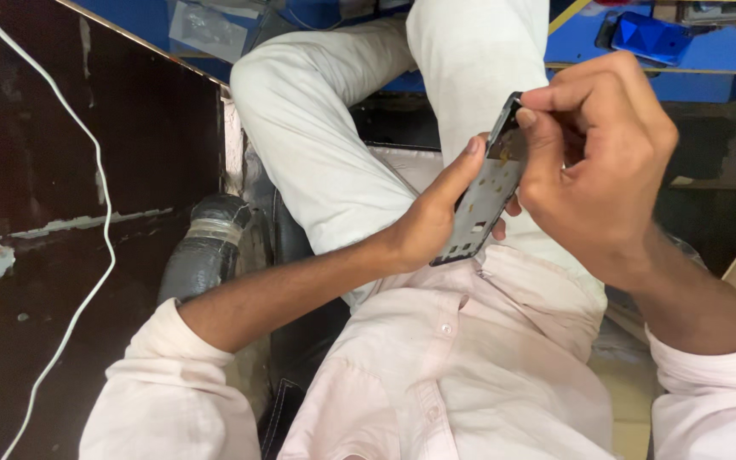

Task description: The person uses a metal spudger to pry and separate the back cover from a smartphone held on their lap. They work along the edges and corners, gradually lifting the cover to expose internal components.

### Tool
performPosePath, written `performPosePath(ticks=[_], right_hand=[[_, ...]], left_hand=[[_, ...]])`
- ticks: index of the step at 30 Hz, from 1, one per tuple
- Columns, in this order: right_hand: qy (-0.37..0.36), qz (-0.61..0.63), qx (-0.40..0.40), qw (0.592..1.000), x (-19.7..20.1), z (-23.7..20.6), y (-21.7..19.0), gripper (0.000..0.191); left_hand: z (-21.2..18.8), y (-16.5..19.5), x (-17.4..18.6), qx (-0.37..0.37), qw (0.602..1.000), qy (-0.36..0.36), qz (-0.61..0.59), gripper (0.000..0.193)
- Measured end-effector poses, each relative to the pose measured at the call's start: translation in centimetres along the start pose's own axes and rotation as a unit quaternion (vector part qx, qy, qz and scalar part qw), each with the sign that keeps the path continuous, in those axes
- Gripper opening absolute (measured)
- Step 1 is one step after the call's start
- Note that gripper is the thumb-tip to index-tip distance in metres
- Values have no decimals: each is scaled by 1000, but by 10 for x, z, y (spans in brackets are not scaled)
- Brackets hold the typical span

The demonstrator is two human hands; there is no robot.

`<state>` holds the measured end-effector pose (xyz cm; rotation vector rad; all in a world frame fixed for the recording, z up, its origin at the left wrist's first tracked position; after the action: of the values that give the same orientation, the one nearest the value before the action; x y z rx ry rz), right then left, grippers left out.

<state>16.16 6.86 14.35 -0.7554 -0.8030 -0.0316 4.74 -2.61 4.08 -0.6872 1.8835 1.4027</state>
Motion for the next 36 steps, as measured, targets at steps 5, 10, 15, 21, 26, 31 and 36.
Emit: performPosePath(ticks=[5, 10, 15, 21, 26, 31, 36], right_hand=[[-2, -21, 8, 1000, -4, -8, -1, 19], [-59, 4, 52, 997, -29, -29, -31, 26], [-113, 13, 82, 990, -41, -56, -37, 26], [-66, 10, 68, 995, -26, -32, -27, 24], [-20, -12, -4, 1000, -4, -9, -15, 17], [-33, 178, -133, 974, 1, -6, -5, 12], [-10, 253, -178, 951, -4, -14, -6, 12]], left_hand=[[1, 1, 3, -23, 999, -16, -18, 56], [5, 22, 12, -60, 998, 23, 22, 59], [5, 35, 13, -47, 998, 22, 41, 58], [4, 27, 6, -75, 996, 14, 41, 62], [-2, 9, -1, -62, 998, -17, 21, 59], [-5, 5, -2, -76, 993, -17, 89, 62], [-7, 6, -1, -110, 984, -28, 139, 63]])
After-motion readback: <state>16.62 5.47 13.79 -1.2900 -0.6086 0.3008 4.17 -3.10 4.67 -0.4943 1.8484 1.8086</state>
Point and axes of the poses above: each hand's wrist, its own z-axis towards the middle knuckle, its own x-axis out of the back of the hand, y = z × x, the point moved 1 cm from there along z, towards the middle knuckle, and after that the axes turned 3 degrees about -z, right-handed, at the moved point
